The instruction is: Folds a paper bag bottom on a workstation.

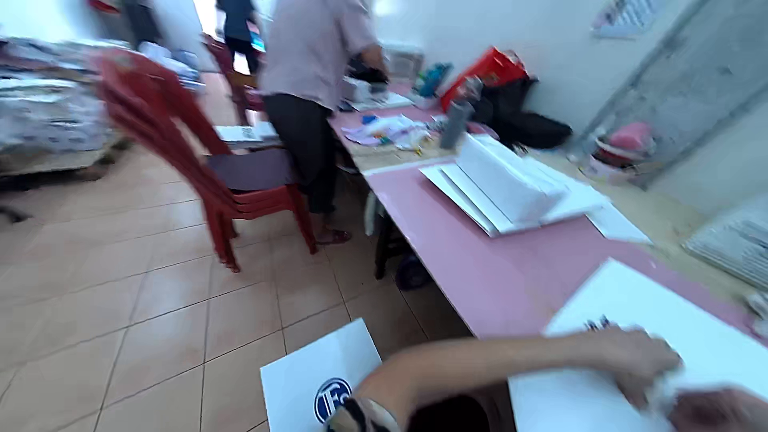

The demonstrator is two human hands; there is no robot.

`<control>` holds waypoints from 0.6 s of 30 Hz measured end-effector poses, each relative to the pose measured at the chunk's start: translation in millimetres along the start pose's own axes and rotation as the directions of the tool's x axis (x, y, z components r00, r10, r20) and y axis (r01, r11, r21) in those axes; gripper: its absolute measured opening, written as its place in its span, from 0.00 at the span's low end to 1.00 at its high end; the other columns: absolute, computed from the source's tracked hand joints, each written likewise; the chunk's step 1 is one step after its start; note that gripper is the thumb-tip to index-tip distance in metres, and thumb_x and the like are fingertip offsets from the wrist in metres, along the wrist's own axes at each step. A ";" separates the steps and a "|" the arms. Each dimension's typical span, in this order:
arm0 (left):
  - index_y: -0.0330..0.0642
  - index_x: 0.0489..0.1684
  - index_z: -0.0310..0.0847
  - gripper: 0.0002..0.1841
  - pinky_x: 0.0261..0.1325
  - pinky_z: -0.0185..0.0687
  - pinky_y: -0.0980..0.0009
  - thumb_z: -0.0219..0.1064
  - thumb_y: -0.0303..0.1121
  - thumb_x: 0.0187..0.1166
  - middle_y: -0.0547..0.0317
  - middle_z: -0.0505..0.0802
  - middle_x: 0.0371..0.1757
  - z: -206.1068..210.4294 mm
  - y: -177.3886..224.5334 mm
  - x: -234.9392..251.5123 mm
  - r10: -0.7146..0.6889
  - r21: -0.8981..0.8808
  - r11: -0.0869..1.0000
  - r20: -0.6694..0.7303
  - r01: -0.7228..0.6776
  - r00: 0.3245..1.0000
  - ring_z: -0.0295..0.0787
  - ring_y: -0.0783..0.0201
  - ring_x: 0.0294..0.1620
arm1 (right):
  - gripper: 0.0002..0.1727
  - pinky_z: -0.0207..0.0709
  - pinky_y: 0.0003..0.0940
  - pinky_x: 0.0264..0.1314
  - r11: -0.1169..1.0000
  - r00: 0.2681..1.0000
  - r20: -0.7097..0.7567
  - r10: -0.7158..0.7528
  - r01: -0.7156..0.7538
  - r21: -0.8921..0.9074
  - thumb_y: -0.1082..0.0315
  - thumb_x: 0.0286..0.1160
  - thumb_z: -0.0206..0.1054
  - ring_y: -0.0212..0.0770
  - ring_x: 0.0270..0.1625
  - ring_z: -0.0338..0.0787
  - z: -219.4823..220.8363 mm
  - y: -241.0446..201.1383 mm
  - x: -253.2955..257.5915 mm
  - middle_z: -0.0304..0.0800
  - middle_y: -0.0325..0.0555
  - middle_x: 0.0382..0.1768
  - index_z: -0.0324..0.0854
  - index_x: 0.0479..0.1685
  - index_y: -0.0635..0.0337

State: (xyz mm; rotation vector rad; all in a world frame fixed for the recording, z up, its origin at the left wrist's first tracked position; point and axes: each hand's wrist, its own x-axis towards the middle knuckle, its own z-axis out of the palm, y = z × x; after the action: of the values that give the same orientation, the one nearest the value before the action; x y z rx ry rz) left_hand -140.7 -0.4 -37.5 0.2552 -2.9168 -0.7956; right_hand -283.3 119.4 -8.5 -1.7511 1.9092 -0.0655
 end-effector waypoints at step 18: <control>0.36 0.32 0.90 0.11 0.67 0.68 0.51 0.80 0.37 0.67 0.41 0.80 0.71 -13.2 -16.0 2.6 0.098 -0.099 0.992 0.159 -0.082 0.982 0.75 0.51 0.70 | 0.10 0.70 0.23 0.23 0.970 0.981 0.054 0.186 -0.192 0.152 0.77 0.56 0.80 0.27 0.20 0.80 -11.1 -11.2 4.3 0.85 0.34 0.18 0.85 0.19 0.56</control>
State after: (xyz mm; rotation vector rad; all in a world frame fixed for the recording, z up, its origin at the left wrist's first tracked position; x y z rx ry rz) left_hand -139.2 -21.0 -34.3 0.0511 -3.0053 -0.9773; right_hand -277.8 110.0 3.7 -1.4521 1.9762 -0.1065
